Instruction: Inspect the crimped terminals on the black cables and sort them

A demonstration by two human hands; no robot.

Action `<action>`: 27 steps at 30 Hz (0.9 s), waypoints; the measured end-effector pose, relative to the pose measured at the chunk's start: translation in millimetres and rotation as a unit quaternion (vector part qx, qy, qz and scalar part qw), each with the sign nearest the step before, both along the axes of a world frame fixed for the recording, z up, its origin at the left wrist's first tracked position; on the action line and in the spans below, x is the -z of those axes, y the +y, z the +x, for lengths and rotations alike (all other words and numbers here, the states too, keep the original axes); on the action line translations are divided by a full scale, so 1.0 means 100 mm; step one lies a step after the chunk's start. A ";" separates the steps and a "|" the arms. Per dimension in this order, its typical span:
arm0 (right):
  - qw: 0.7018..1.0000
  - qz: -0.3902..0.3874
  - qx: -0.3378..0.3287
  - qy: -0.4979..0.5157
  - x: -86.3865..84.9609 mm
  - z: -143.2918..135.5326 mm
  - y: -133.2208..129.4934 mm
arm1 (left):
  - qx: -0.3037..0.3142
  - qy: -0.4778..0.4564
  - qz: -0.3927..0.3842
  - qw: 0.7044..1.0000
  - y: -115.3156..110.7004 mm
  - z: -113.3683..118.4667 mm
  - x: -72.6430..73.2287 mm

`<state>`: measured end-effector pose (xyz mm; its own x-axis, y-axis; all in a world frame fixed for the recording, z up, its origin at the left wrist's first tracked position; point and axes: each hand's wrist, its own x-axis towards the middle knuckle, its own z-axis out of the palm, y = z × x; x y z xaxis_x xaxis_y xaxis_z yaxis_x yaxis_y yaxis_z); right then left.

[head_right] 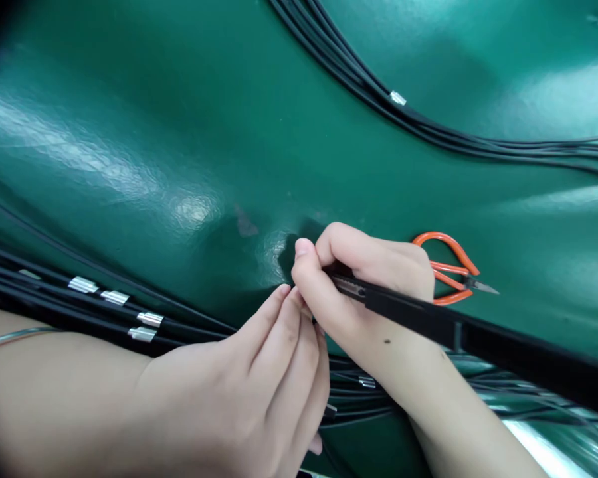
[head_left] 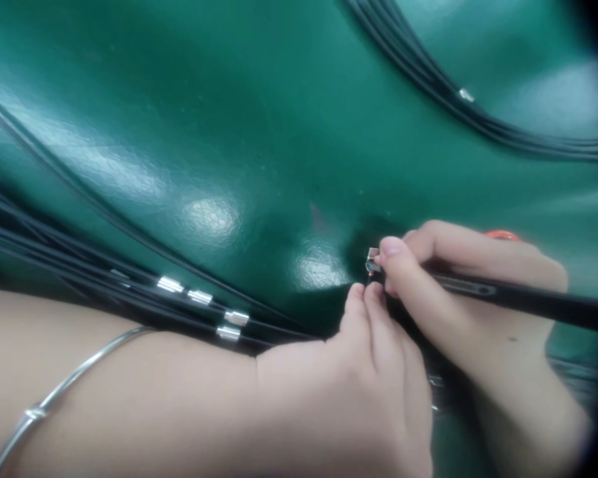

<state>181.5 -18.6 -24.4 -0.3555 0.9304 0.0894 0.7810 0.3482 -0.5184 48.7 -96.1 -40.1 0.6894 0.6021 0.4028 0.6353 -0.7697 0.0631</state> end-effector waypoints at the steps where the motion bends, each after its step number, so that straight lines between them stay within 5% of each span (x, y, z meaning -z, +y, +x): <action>1: 1.000 -0.005 -0.002 -0.001 0.00 0.00 0.00 | -0.001 -0.001 -0.001 1.000 0.00 0.00 0.00; 9: 0.994 -0.007 0.074 0.082 0.05 -0.02 0.01 | 0.003 0.007 0.008 1.000 0.00 -0.01 0.01; 27: 1.000 -0.001 0.018 0.019 0.01 0.00 -0.01 | 0.004 0.000 -0.004 1.000 0.00 0.00 0.00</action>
